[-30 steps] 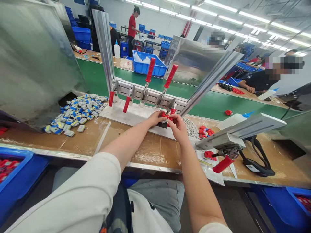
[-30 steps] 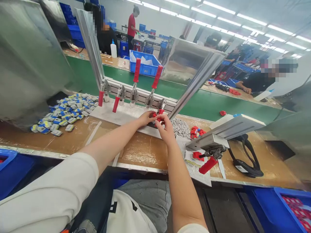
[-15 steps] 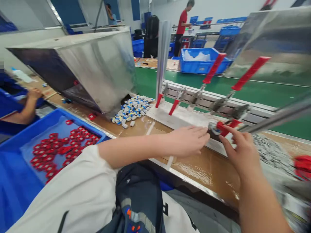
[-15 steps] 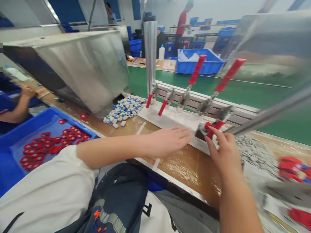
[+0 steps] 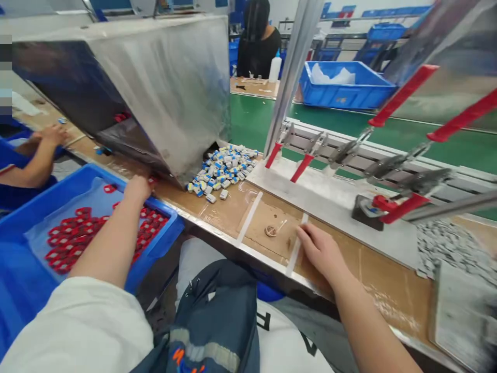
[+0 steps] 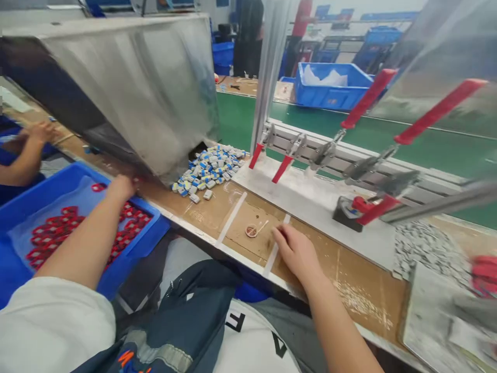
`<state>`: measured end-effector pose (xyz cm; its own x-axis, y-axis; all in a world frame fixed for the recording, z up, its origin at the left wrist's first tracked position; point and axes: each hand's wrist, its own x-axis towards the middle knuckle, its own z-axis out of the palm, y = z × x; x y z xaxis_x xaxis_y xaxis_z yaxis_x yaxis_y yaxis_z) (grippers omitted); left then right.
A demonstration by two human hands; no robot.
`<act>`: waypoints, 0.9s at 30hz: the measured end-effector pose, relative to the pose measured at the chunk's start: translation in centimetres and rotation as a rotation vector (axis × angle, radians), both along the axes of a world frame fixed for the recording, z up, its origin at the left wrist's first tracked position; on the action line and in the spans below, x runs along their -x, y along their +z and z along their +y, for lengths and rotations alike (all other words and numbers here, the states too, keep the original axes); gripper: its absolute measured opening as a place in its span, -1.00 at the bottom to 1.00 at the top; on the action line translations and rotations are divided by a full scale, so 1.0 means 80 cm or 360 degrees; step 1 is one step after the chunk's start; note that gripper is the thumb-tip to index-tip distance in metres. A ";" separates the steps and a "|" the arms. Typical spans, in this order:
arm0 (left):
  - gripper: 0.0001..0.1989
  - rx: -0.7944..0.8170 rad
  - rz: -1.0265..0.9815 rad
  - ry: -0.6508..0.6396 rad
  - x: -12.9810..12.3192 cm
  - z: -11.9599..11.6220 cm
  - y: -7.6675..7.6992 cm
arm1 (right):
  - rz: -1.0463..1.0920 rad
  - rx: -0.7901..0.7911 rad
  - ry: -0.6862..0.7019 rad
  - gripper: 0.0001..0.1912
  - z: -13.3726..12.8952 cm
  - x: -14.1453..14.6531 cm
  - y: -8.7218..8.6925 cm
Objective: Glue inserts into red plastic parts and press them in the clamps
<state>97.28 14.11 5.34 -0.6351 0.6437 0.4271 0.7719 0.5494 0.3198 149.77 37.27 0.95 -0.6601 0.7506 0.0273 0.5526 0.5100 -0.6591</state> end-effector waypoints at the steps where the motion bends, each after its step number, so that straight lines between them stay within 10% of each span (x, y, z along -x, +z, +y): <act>1: -0.49 0.0001 -0.0015 0.0061 0.003 -0.003 -0.007 | -0.0117 -0.0034 0.0050 -0.53 0.002 0.013 0.004; 5: -0.58 -0.0004 -0.0013 0.0186 -0.020 -0.033 -0.003 | -0.0392 -0.0127 0.0204 -0.55 0.010 0.047 0.008; 9: -0.65 -0.0007 0.0021 -0.0103 -0.130 -0.035 0.022 | -0.0359 -0.0211 0.0449 -0.59 0.020 0.059 0.007; 15: -0.72 -0.0388 -0.0888 -0.0994 -0.305 0.118 -0.025 | -0.0135 -0.0401 0.0750 -0.69 0.036 0.069 0.009; 20: -0.67 -0.0494 -0.1416 -0.1299 -0.336 0.235 -0.084 | -0.0021 -0.0244 0.0822 -0.69 0.043 0.069 0.010; 27: -0.63 -0.0386 -0.1552 -0.1364 -0.337 0.244 -0.100 | 0.0337 -0.0019 0.0673 -0.57 0.044 0.065 -0.001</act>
